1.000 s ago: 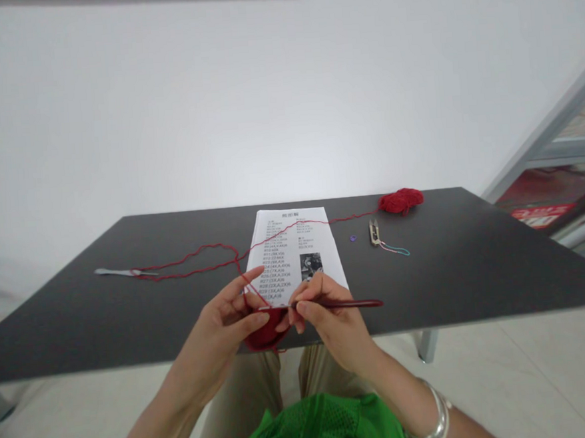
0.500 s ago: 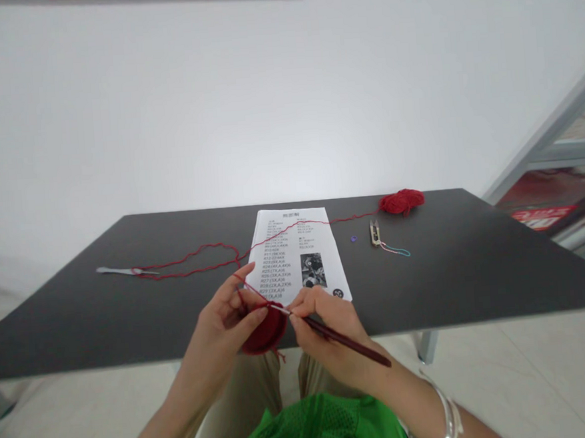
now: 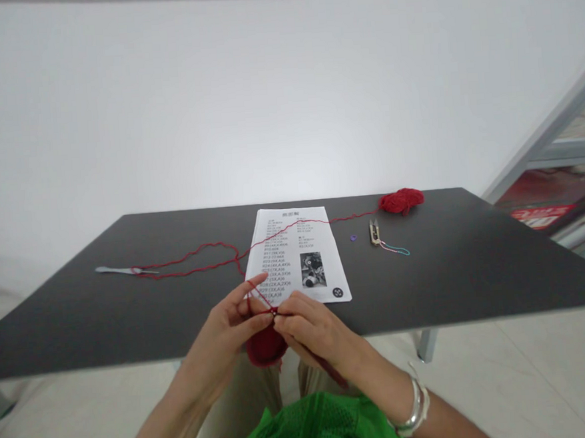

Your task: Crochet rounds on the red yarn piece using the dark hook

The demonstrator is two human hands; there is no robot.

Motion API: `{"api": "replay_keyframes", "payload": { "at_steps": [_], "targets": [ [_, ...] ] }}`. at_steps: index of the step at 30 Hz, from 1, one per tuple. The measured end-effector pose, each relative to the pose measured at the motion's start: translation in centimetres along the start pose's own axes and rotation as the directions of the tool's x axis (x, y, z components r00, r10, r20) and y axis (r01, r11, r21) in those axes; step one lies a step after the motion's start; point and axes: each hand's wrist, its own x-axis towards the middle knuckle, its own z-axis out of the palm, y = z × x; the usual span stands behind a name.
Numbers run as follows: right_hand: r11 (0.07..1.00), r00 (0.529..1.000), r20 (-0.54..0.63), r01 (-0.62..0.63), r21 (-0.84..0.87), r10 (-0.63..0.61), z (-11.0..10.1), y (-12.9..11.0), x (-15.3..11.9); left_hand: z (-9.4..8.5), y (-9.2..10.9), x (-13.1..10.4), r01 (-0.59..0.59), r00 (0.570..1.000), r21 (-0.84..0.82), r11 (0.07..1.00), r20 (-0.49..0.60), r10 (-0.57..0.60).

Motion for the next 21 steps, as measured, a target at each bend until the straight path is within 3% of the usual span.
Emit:
{"api": "replay_keyframes", "payload": {
  "at_steps": [3, 6, 10, 16, 18, 21],
  "targets": [
    [0.980, 0.993, 0.069, 0.110, -0.167, -0.100, -0.3, -0.2, 0.1, -0.2, -0.1, 0.2, 0.129, 0.991, -0.115, 0.985, 0.046, -0.124],
    [0.958, 0.998, 0.040, 0.063, -0.281, -0.054, 0.4, -1.0, -0.4, 0.0, -0.4, 0.4, 0.050, 0.998, -0.090, 0.995, -0.024, -0.052],
    [0.985, 0.985, -0.094, -0.150, -0.084, 0.142, 1.1, -1.5, -1.1, 0.1, -0.6, 0.6, -0.129, 0.986, 0.100, 0.987, -0.093, 0.139],
    [0.985, 0.982, -0.070, -0.171, 0.036, 0.173, -0.3, -1.7, -0.3, -0.7, -0.5, 0.7, -0.229, 0.962, 0.339, 0.913, -0.068, 0.266],
    [0.948, 0.952, -0.082, -0.281, 0.148, 0.295, -1.0, -1.6, 0.1, -0.8, -0.5, 0.6, -0.249, 0.956, 0.395, 0.884, -0.043, 0.289],
    [0.740, 0.822, -0.024, -0.500, 0.450, 0.569, -1.7, -0.9, 0.4, -0.9, -0.2, 0.4, -0.273, 0.953, 0.441, 0.855, 0.004, 0.303]
  ]
}}
